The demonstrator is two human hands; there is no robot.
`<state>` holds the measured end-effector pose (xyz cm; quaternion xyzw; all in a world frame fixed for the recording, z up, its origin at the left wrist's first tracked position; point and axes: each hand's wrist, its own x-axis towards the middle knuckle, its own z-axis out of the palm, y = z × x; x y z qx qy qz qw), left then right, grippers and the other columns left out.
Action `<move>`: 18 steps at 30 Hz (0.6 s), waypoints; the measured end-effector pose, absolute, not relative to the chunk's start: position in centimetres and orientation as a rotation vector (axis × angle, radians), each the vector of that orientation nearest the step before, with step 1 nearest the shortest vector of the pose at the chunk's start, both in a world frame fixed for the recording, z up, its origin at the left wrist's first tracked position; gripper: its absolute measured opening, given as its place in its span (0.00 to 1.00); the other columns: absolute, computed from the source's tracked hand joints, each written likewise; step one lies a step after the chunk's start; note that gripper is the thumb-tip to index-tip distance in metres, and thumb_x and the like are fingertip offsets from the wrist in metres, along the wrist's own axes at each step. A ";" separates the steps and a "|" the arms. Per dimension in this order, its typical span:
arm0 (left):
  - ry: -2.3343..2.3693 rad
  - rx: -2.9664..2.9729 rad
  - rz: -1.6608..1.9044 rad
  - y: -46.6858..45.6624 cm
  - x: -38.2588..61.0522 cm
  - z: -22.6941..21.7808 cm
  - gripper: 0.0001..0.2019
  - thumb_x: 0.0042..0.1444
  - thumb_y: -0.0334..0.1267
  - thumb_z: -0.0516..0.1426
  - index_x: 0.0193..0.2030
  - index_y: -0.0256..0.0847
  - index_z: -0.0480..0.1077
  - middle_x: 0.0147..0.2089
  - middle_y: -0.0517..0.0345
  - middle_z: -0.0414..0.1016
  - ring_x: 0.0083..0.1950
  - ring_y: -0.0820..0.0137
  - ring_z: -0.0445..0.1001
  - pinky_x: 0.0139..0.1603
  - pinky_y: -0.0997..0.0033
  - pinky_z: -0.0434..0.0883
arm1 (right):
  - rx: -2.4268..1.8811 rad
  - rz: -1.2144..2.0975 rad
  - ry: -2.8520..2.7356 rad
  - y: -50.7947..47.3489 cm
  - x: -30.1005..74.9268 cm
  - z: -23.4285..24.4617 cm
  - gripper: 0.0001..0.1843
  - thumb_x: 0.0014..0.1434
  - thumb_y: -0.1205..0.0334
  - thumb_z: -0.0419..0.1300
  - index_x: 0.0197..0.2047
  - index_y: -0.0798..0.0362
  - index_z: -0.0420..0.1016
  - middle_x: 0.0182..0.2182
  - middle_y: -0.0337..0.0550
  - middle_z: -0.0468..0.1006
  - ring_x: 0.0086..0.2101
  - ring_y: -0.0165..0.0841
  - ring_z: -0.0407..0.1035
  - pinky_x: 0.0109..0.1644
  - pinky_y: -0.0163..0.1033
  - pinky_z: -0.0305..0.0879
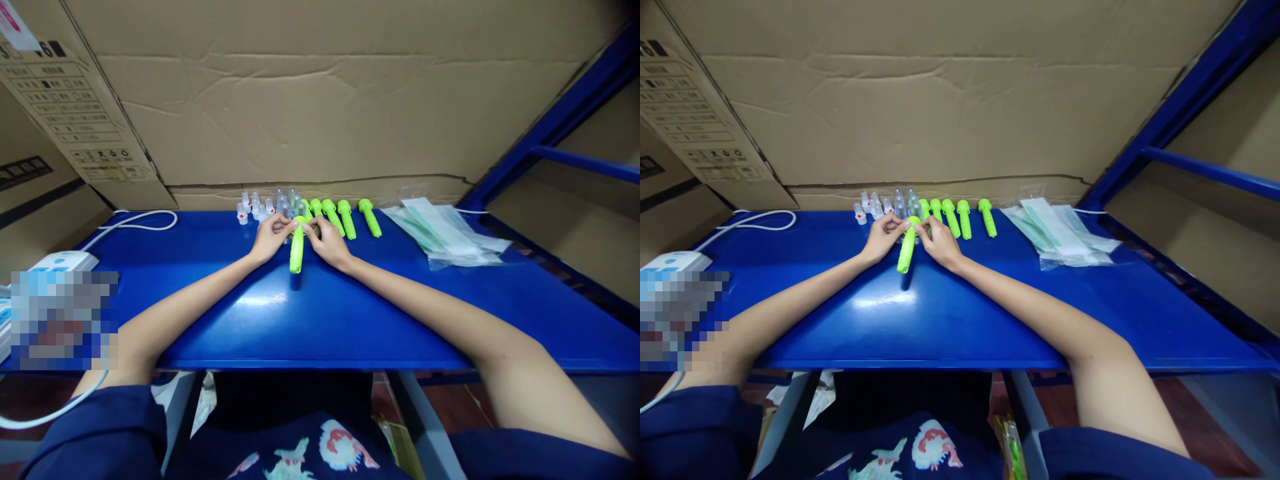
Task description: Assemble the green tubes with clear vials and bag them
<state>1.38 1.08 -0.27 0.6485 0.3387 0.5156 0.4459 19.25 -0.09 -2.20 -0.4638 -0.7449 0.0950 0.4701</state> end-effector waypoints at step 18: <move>0.886 1.663 1.439 1.7 1.5 -0.7 0.24 0.41 0.53 0.70 0.28 0.39 0.65 0.31 0.60 0.75 0.32 0.73 0.74 0.32 0.74 0.65 | -0.947 0.518 -1.836 -0.9 19.1 -2.0 0.30 0.63 0.36 0.55 0.54 0.51 0.60 0.27 0.35 0.69 0.26 0.32 0.68 0.31 0.41 0.69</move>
